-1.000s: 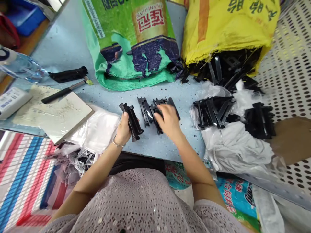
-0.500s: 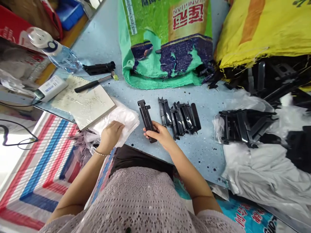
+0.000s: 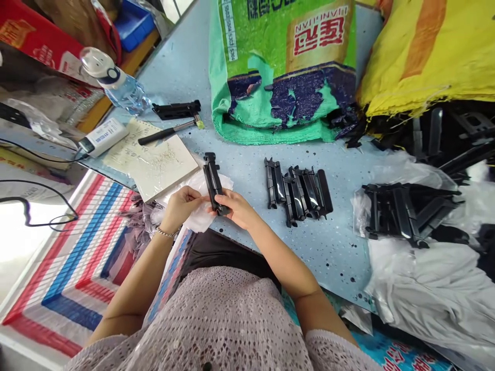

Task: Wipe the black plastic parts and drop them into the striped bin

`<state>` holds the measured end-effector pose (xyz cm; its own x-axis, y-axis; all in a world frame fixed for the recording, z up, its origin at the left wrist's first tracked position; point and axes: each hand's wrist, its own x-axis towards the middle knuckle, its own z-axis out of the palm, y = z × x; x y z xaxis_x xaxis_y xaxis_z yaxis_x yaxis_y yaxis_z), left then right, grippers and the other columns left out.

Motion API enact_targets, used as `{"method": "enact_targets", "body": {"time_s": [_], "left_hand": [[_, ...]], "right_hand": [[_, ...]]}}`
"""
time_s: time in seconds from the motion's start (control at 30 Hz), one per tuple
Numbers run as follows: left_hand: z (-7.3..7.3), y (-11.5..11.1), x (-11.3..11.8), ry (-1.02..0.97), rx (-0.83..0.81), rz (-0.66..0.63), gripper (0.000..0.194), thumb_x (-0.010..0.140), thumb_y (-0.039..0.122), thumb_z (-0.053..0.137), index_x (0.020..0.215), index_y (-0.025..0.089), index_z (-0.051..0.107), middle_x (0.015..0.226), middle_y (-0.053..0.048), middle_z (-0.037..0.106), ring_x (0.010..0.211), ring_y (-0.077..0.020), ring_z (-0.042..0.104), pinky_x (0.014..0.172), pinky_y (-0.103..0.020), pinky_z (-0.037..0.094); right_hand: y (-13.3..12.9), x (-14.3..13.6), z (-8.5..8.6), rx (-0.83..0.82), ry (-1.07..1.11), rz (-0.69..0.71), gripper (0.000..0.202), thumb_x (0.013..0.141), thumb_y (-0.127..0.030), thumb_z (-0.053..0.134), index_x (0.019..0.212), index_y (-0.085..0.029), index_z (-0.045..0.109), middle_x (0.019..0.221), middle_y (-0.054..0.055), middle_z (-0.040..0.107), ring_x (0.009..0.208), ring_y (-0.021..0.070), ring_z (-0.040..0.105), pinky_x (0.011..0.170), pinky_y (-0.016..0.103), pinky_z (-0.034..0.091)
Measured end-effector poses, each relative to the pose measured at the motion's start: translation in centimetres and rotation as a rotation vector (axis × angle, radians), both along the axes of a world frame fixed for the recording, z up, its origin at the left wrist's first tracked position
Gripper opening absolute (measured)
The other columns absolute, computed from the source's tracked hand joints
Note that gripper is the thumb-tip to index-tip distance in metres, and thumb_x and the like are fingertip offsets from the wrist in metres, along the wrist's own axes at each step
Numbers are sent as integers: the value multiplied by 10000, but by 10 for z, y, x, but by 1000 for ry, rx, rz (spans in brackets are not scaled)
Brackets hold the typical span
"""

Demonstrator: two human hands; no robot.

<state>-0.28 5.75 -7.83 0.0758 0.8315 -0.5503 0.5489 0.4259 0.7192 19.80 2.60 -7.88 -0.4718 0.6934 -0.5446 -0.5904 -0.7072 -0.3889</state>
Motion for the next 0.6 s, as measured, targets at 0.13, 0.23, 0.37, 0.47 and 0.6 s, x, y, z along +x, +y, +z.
{"method": "enact_targets", "body": {"time_s": [0.13,0.23,0.37,0.47,0.6], "left_hand": [[12,-3,-7,65,282,-174,62,869,195,560,851,192,619,845,-40,694,767,-166,642,719,-291,527],[36,0,-14,326,514,-437,296,914,93,422,930,180,704,1080,-124,728,1002,-252,663,913,-418,537],[49,11,-17,506,544,-541,398,903,75,435,1192,149,699,1246,-154,691,1105,-296,665,942,-439,564],[38,14,-17,376,499,-535,504,866,49,447,1322,155,634,1358,-139,633,1202,-268,651,1029,-411,556],[28,5,-26,316,528,-527,687,814,-29,419,1470,156,505,1452,-150,556,1355,-259,562,1132,-414,502]], "right_hand": [[-7,-1,-8,-33,-59,-40,348,810,-354,799,1082,-204,643,1075,48,738,810,170,752,723,274,635],[-11,1,-9,-54,-78,-25,371,807,-342,797,1118,-209,644,1021,39,733,829,184,756,718,279,635],[-27,8,-7,14,-60,-68,413,801,-405,792,1125,-202,636,1000,50,757,766,170,747,659,258,616],[-48,12,-8,57,193,78,516,839,-568,695,1108,-132,636,835,82,760,549,144,672,452,217,512],[-67,0,-15,-178,539,226,594,957,-580,458,1173,-48,609,675,55,701,373,72,479,314,163,333]]}}
